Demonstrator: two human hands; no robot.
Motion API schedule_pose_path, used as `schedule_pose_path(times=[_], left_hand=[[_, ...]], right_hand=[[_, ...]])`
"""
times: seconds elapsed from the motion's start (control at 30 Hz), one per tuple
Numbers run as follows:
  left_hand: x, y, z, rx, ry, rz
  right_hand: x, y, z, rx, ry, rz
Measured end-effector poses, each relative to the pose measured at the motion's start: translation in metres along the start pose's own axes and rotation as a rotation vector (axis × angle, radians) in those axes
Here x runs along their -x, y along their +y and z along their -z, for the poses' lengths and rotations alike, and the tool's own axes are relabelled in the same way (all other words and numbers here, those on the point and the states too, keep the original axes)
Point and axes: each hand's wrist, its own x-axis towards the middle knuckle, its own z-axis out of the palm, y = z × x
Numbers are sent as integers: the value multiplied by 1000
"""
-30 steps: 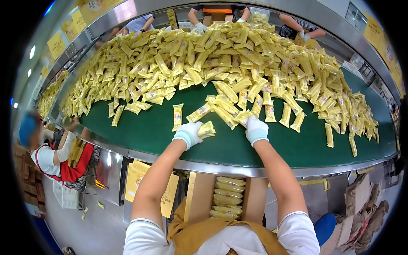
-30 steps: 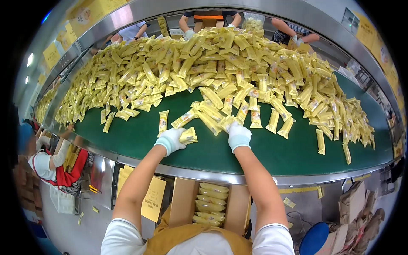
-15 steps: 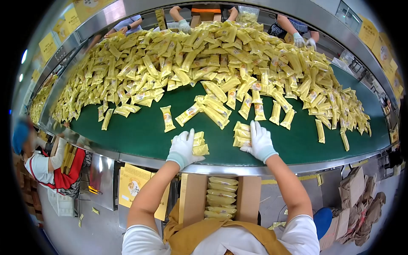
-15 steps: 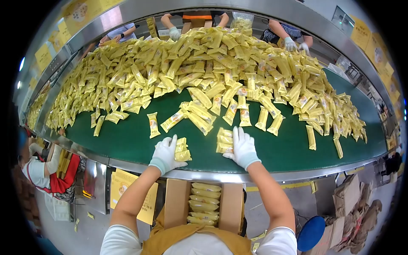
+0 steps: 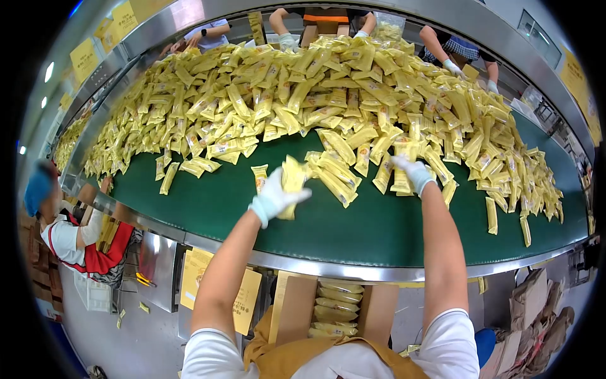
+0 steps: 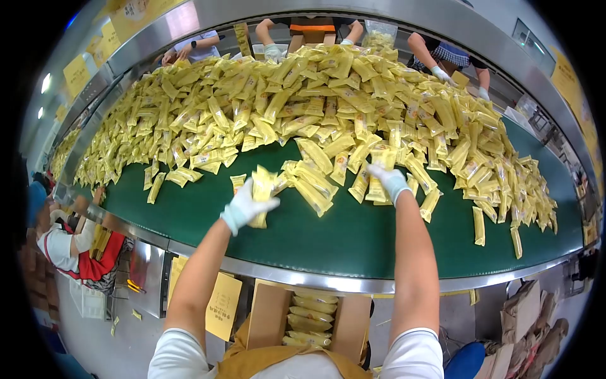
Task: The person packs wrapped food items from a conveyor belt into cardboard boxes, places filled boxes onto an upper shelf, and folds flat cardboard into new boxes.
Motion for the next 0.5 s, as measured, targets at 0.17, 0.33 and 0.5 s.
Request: schedule_pose_path(times=[0.17,0.33,0.5], left_hand=[[-66,1,-16,-389,-240,175],[-37,17,-44,-837,-287,134],[30,-1,-42,-981,-252,-70]], right_hand=[[16,7,-31,620,79,123],[63,24,-1,901,-135,383],[134,65,32,881,-244,574]])
